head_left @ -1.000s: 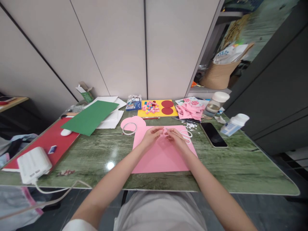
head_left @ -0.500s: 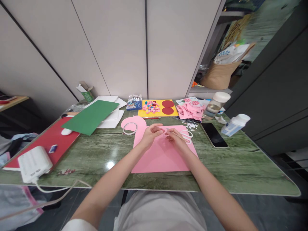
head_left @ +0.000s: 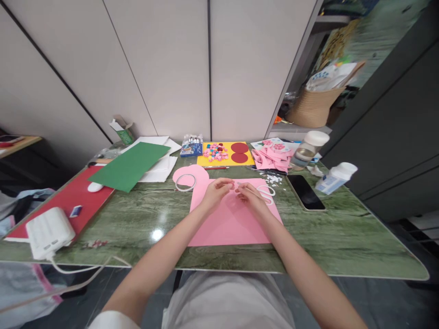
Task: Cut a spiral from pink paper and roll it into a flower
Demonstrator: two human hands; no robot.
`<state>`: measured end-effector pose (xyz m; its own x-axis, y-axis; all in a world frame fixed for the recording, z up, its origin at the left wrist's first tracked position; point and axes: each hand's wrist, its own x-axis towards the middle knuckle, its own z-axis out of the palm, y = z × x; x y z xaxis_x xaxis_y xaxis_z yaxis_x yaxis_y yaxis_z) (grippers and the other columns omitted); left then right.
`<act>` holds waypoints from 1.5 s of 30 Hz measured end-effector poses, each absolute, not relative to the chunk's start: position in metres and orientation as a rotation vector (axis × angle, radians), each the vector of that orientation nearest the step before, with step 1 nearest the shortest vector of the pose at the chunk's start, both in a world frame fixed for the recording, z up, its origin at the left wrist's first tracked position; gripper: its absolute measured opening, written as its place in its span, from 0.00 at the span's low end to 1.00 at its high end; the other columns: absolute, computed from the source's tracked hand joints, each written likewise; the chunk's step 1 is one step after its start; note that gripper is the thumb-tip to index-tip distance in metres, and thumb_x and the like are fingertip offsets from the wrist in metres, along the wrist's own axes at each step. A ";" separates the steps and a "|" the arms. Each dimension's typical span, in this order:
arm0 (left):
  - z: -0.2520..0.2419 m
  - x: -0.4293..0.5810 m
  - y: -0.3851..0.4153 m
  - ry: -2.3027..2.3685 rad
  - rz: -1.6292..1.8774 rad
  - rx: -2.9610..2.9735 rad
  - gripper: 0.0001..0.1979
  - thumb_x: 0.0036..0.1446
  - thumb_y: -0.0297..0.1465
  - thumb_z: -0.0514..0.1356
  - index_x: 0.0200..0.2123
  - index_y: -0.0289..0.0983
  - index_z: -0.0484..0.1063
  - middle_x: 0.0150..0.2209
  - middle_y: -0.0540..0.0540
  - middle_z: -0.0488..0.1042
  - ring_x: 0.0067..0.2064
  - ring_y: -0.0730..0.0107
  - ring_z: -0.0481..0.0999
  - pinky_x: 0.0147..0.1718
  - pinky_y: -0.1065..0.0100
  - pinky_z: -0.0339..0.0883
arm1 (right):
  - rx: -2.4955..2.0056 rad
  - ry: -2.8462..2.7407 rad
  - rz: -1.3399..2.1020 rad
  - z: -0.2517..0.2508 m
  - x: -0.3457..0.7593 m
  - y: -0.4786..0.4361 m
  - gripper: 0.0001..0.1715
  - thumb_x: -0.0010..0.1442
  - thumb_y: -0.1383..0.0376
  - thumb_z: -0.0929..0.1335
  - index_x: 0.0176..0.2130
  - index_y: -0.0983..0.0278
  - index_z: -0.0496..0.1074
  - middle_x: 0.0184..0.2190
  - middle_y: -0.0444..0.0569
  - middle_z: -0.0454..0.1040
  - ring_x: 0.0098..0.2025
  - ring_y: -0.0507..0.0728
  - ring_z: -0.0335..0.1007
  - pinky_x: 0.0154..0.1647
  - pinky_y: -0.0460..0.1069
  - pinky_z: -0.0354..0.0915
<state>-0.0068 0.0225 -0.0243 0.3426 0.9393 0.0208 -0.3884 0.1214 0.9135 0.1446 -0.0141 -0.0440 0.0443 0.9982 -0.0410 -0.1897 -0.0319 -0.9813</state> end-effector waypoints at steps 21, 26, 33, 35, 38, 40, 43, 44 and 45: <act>-0.026 -0.010 0.027 0.652 1.098 0.970 0.21 0.39 0.31 0.68 0.38 0.35 0.67 0.29 0.48 0.76 0.31 0.72 0.76 0.37 0.66 0.66 | -1.116 -1.034 1.297 -0.043 0.144 -0.014 0.09 0.51 0.58 0.69 0.31 0.59 0.68 0.32 0.42 0.71 0.30 0.51 0.67 0.33 0.48 0.58; -0.024 -0.008 0.024 0.684 1.082 0.939 0.16 0.40 0.32 0.67 0.33 0.35 0.66 0.32 0.49 0.75 0.34 0.71 0.76 0.37 0.68 0.65 | -1.113 -1.027 1.296 -0.043 0.145 -0.014 0.09 0.50 0.58 0.69 0.31 0.60 0.68 0.31 0.42 0.70 0.30 0.51 0.67 0.33 0.48 0.58; -0.029 -0.009 0.026 0.718 1.094 1.012 0.13 0.44 0.32 0.65 0.35 0.37 0.71 0.36 0.49 0.74 0.33 0.78 0.72 0.32 0.74 0.60 | -1.095 -1.016 1.314 -0.043 0.144 -0.014 0.09 0.50 0.58 0.69 0.31 0.59 0.67 0.31 0.42 0.70 0.30 0.51 0.67 0.33 0.47 0.58; -0.031 -0.010 0.028 0.721 1.097 1.038 0.15 0.44 0.32 0.65 0.37 0.37 0.71 0.34 0.49 0.75 0.32 0.78 0.72 0.32 0.73 0.59 | -1.093 -1.016 1.318 -0.043 0.144 -0.014 0.09 0.50 0.58 0.69 0.31 0.59 0.67 0.31 0.42 0.70 0.30 0.51 0.67 0.32 0.47 0.58; -0.032 -0.010 0.029 0.706 1.098 1.072 0.18 0.42 0.31 0.67 0.39 0.37 0.71 0.31 0.49 0.75 0.34 0.74 0.74 0.36 0.70 0.61 | -1.095 -1.011 1.319 -0.043 0.144 -0.013 0.10 0.49 0.58 0.69 0.31 0.59 0.67 0.31 0.42 0.70 0.29 0.51 0.67 0.32 0.47 0.58; -0.031 -0.010 0.029 0.692 1.098 1.090 0.19 0.40 0.30 0.67 0.39 0.36 0.72 0.30 0.48 0.76 0.36 0.72 0.74 0.40 0.67 0.62 | -1.098 -1.007 1.315 -0.044 0.144 -0.013 0.11 0.48 0.58 0.70 0.31 0.59 0.67 0.31 0.41 0.70 0.29 0.51 0.67 0.32 0.47 0.59; -0.028 -0.010 0.027 0.674 1.092 1.115 0.19 0.40 0.30 0.68 0.38 0.36 0.71 0.29 0.49 0.76 0.35 0.72 0.74 0.41 0.66 0.63 | -1.102 -1.006 1.312 -0.044 0.143 -0.014 0.11 0.47 0.58 0.70 0.32 0.59 0.68 0.30 0.41 0.70 0.29 0.51 0.66 0.33 0.47 0.59; -0.027 -0.010 0.026 0.669 1.088 1.124 0.19 0.40 0.30 0.67 0.38 0.36 0.71 0.29 0.49 0.76 0.34 0.72 0.74 0.41 0.67 0.63 | -1.105 -1.008 1.311 -0.044 0.143 -0.014 0.11 0.47 0.58 0.70 0.32 0.59 0.68 0.30 0.41 0.70 0.29 0.51 0.66 0.33 0.47 0.59; -0.025 -0.011 0.025 0.664 1.083 1.133 0.19 0.40 0.30 0.67 0.39 0.36 0.71 0.29 0.49 0.76 0.33 0.73 0.74 0.40 0.67 0.63 | -1.109 -1.010 1.310 -0.044 0.143 -0.014 0.11 0.47 0.58 0.70 0.32 0.59 0.68 0.30 0.42 0.69 0.29 0.51 0.66 0.32 0.47 0.59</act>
<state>-0.0109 0.0253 -0.0254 0.3698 0.9245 0.0918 -0.3370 0.0414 0.9406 0.1430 -0.0139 -0.0442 0.0285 0.9982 -0.0526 -0.2030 -0.0458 -0.9781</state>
